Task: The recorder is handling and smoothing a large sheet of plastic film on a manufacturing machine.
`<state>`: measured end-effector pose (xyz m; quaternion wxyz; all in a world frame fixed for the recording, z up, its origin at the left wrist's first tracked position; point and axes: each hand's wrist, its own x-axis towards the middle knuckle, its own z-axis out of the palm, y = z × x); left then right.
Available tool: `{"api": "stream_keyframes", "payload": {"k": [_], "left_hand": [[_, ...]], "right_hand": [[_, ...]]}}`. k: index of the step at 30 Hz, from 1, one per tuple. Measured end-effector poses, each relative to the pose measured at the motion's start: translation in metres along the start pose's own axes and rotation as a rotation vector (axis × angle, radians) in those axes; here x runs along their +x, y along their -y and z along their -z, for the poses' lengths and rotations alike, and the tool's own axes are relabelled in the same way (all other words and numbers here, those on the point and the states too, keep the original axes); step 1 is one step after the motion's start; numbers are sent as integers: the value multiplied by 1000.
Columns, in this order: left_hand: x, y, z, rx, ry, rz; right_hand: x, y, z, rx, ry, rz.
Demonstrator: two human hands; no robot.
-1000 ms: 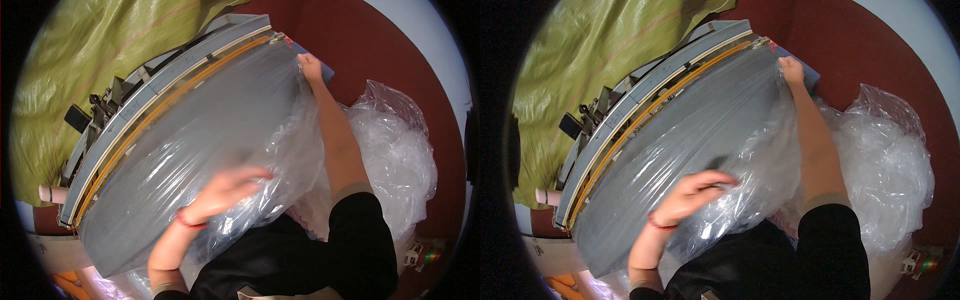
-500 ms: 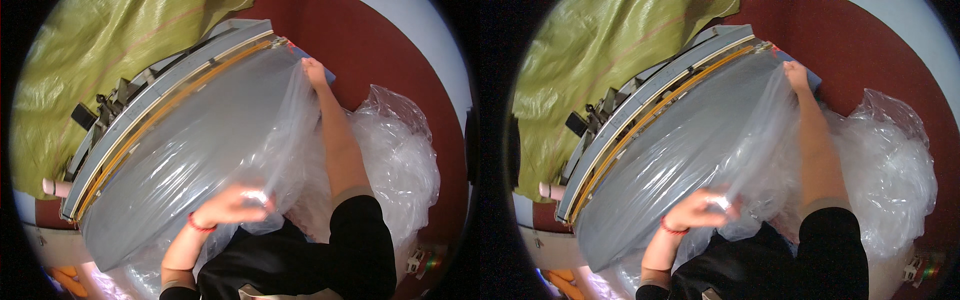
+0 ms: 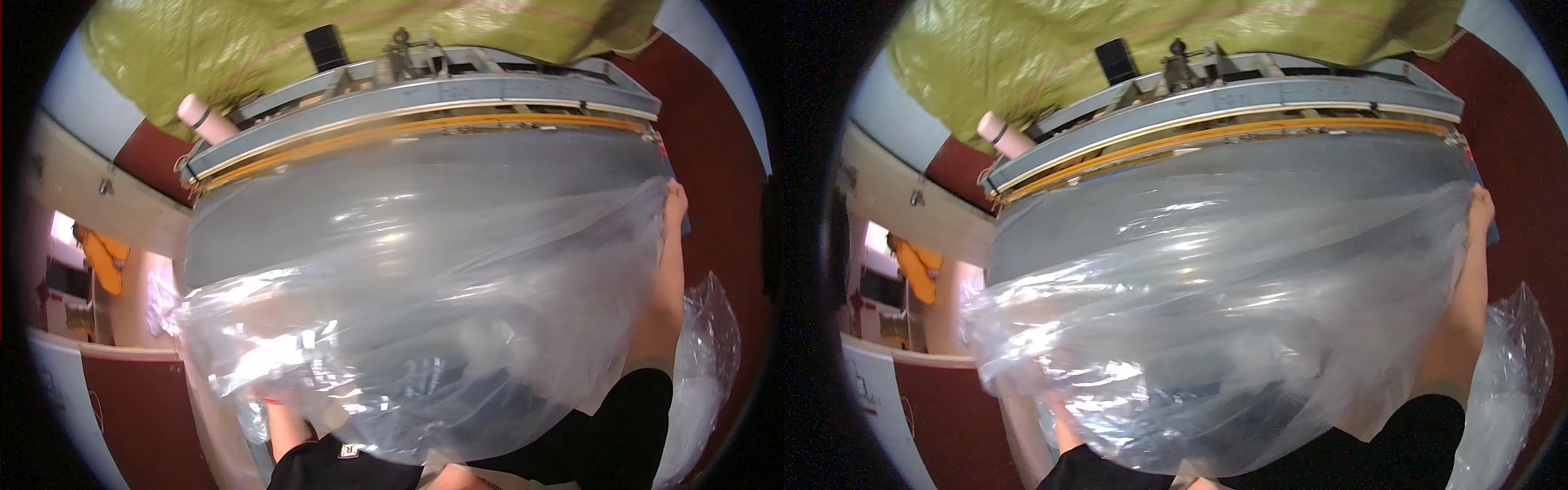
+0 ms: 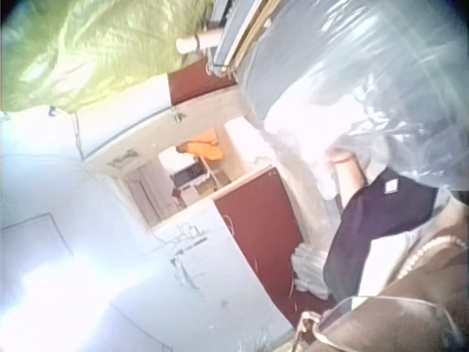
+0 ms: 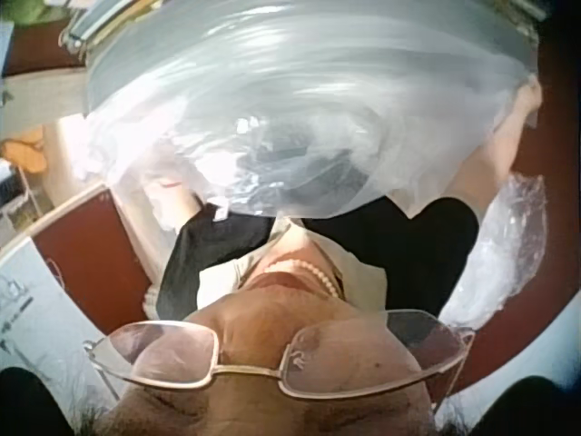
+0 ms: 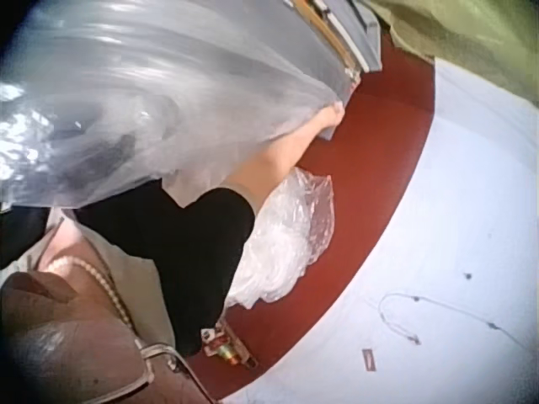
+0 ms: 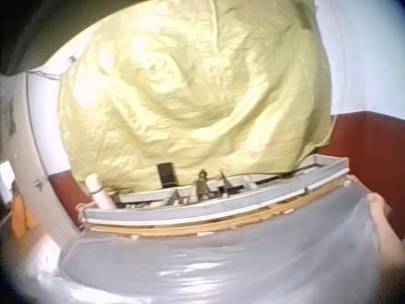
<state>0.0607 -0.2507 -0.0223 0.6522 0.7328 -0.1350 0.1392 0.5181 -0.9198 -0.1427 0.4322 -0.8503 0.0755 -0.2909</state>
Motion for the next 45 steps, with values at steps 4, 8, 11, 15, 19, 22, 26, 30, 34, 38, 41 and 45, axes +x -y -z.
{"api": "stream_keyframes", "payload": {"k": [4,8,11,15,19,22,26,30,34,38,41,45], "left_hand": [[-29,38,-48,197,-390,95],[-58,11,9,139,-857,279],[-38,-26,105,-259,-1584,43],[-43,-102,232,976,-1162,-31],[35,-129,229,2085,-766,376],[107,-100,130,1943,-371,-431],[78,4,82,1329,309,44],[28,57,146,1288,79,351],[56,55,137,1425,42,354],[85,74,134,1575,110,346],[103,93,143,1560,5,276],[119,123,155,1540,-229,108]], "right_hand": [[18,-30,19,-66,-1,7],[16,-34,9,-121,-26,82],[24,-40,19,-179,-66,55],[21,-35,5,-265,8,88],[19,-34,4,-270,15,100],[20,-31,19,-315,-28,82],[16,-30,18,-300,-54,152],[13,-25,8,-301,-1,128],[16,-31,15,-280,4,149],[22,-43,23,-185,-7,153],[18,-37,38,205,166,-152],[11,-16,86,313,158,-107]]}}
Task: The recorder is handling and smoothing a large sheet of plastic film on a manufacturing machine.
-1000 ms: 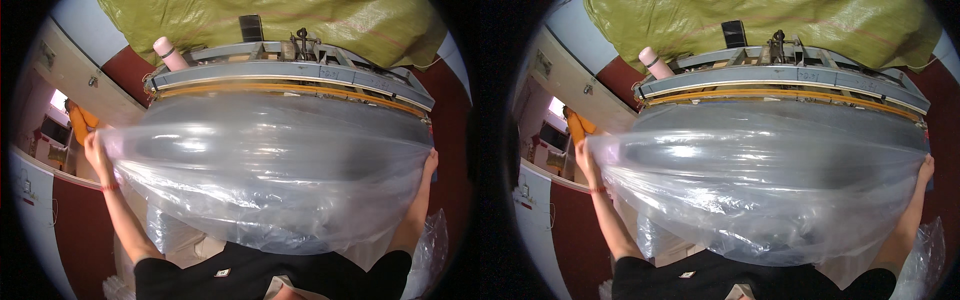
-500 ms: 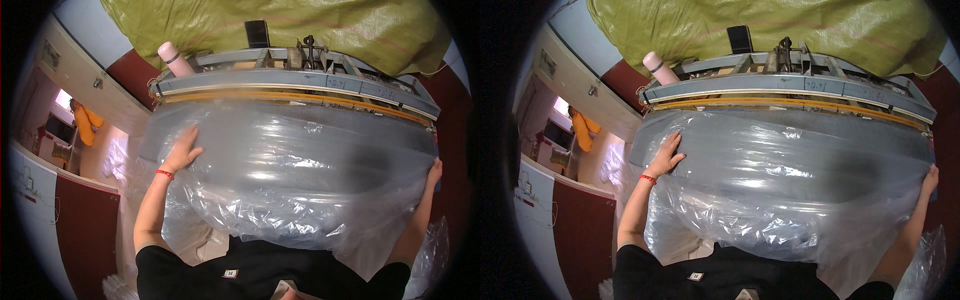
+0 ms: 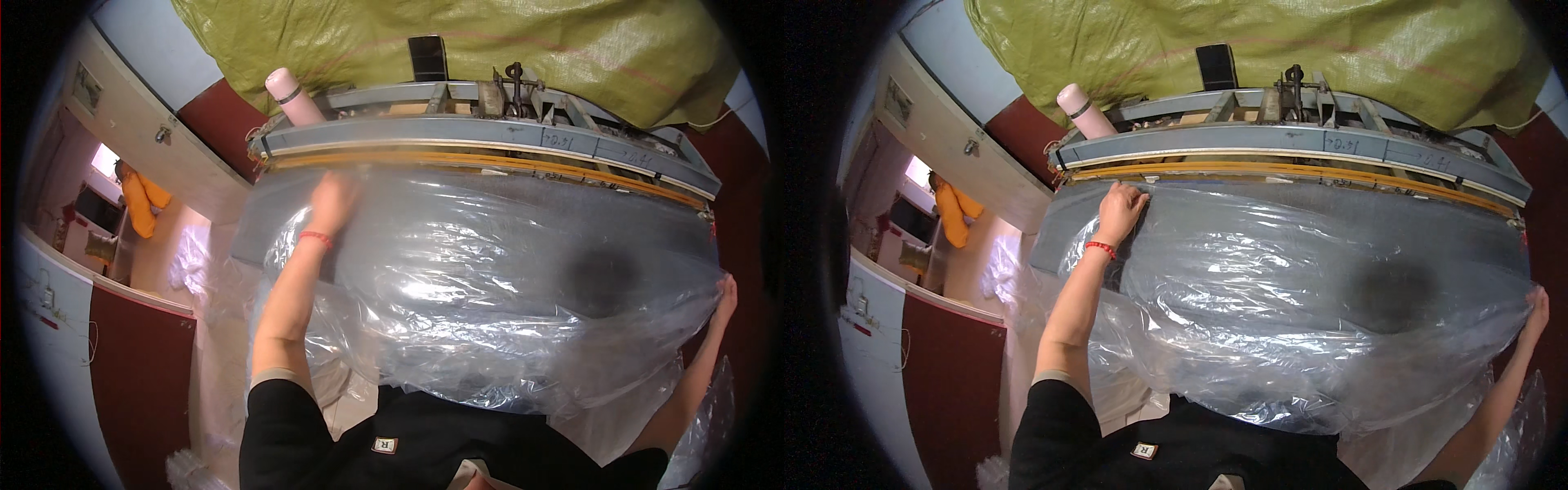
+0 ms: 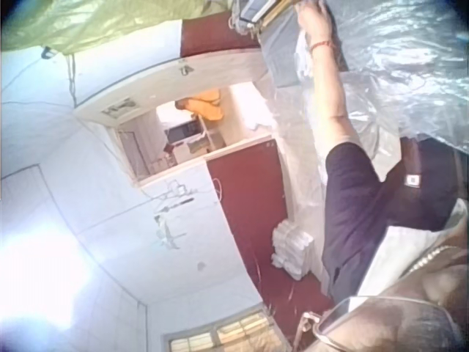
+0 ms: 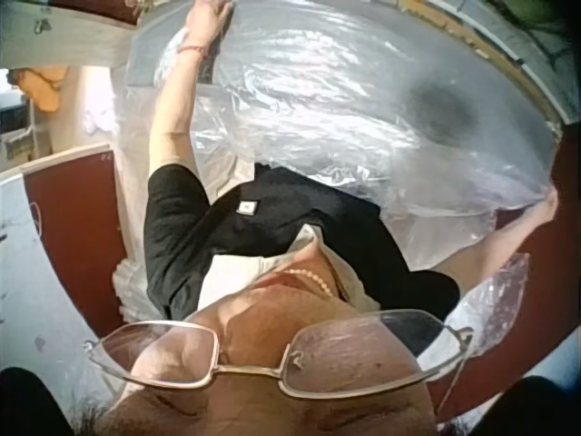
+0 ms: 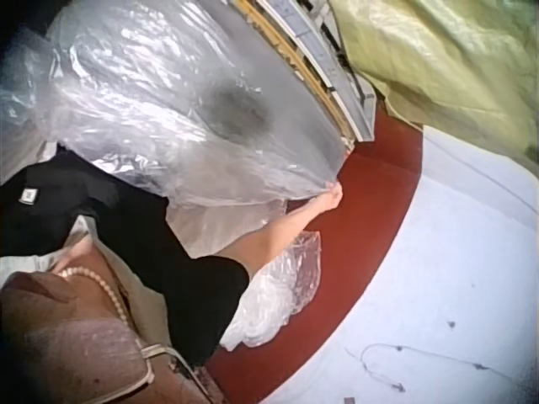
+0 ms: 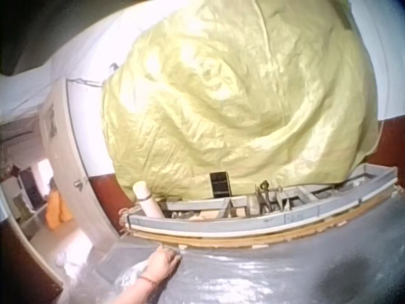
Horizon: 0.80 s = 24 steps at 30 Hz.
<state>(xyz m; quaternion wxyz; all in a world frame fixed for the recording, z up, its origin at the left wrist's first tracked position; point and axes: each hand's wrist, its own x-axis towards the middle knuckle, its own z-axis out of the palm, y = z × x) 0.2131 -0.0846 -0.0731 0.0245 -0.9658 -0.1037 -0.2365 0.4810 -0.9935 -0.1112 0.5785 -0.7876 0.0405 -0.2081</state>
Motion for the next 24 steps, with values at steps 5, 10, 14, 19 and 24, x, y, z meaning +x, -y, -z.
{"api": "stream_keyframes", "payload": {"k": [5,10,14,19,24], "left_hand": [[5,-13,-8,-260,-140,302],[6,4,-10,-277,29,303],[20,2,1,-137,-85,-17],[28,41,15,-1175,-415,589],[7,92,-44,-861,-451,690]], "right_hand": [[-46,49,40,139,-86,-30],[-45,30,54,84,-126,-72],[-2,2,48,-67,-191,27],[15,56,-82,-132,-356,150],[22,26,-189,-259,-277,272]]}}
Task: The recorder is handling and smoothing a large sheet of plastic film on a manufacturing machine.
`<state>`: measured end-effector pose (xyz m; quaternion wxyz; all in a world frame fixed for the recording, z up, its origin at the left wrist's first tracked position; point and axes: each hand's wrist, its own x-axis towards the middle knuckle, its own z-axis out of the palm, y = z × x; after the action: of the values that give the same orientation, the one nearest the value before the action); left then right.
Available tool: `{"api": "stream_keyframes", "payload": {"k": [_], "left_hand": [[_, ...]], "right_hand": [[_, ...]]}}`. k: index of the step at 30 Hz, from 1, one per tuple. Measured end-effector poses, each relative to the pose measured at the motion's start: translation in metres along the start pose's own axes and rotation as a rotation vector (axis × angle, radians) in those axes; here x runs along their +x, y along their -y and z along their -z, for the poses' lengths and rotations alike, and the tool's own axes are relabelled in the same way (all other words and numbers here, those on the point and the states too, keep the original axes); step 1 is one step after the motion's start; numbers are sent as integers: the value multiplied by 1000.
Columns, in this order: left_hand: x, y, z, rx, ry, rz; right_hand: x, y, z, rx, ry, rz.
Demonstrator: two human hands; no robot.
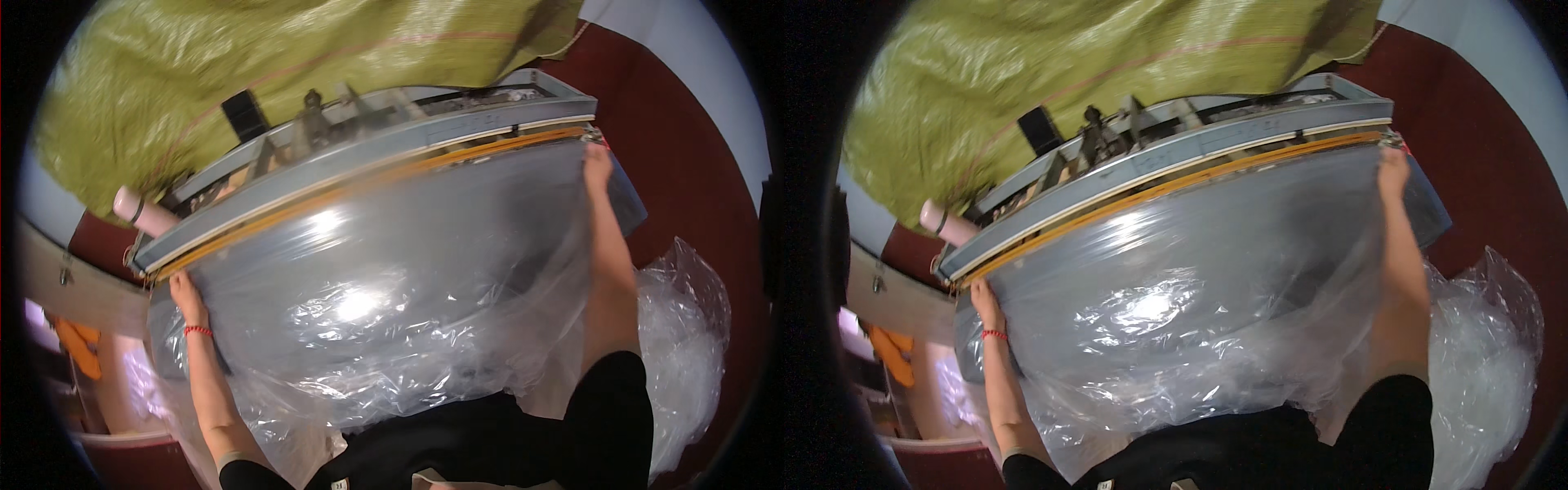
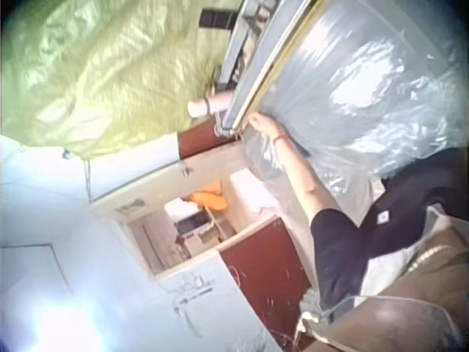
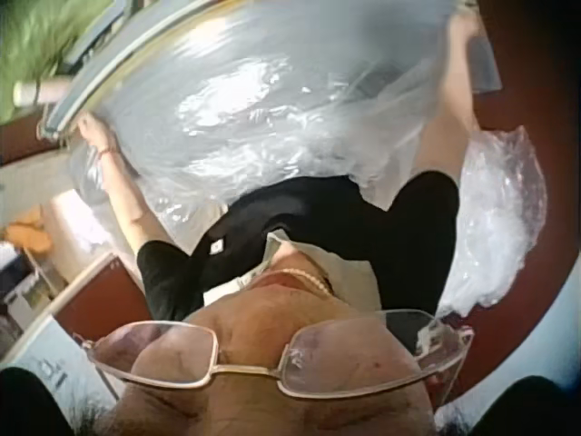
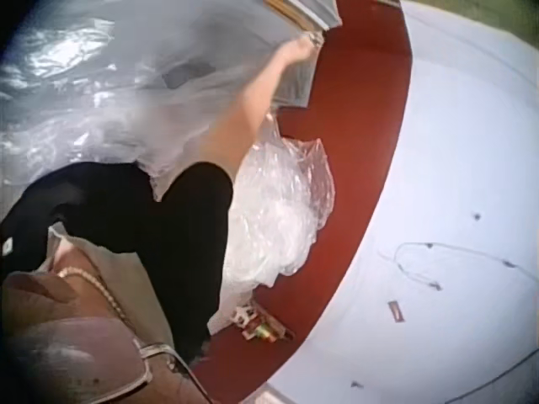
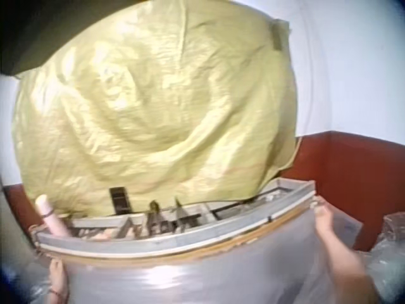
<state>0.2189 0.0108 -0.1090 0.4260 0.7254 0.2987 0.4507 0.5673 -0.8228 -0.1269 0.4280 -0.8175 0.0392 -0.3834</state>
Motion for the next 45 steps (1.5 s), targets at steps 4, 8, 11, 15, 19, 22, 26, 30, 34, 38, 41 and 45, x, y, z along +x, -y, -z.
{"api": "stream_keyframes", "payload": {"k": [4,8,11,15,19,22,26,30,34,38,41,45], "left_hand": [[20,17,-10,-112,-36,45],[28,25,-18,-195,4,26],[33,31,-21,-221,-49,11],[31,33,-6,-174,-84,-62],[18,3,-16,-252,-66,120],[25,12,-7,-246,-139,88],[20,9,-16,-319,-35,167],[7,-24,21,-309,252,134],[-37,-85,46,-70,331,-110],[-77,-141,53,-143,409,-127],[-102,-171,54,-294,471,-71],[-129,-182,93,-248,439,-86]], "right_hand": [[1,28,-39,140,20,-88],[7,26,-51,334,15,-173],[16,7,-53,306,-97,-165],[10,19,-56,431,-33,-293],[9,40,-43,361,-128,-339],[5,55,-44,308,-145,-338],[8,50,-29,445,-20,-346],[0,83,-4,172,216,-61],[-14,112,58,-247,-52,36],[-11,98,111,-460,-355,200],[-27,163,73,-322,-349,360],[-167,371,-12,285,418,459]]}}
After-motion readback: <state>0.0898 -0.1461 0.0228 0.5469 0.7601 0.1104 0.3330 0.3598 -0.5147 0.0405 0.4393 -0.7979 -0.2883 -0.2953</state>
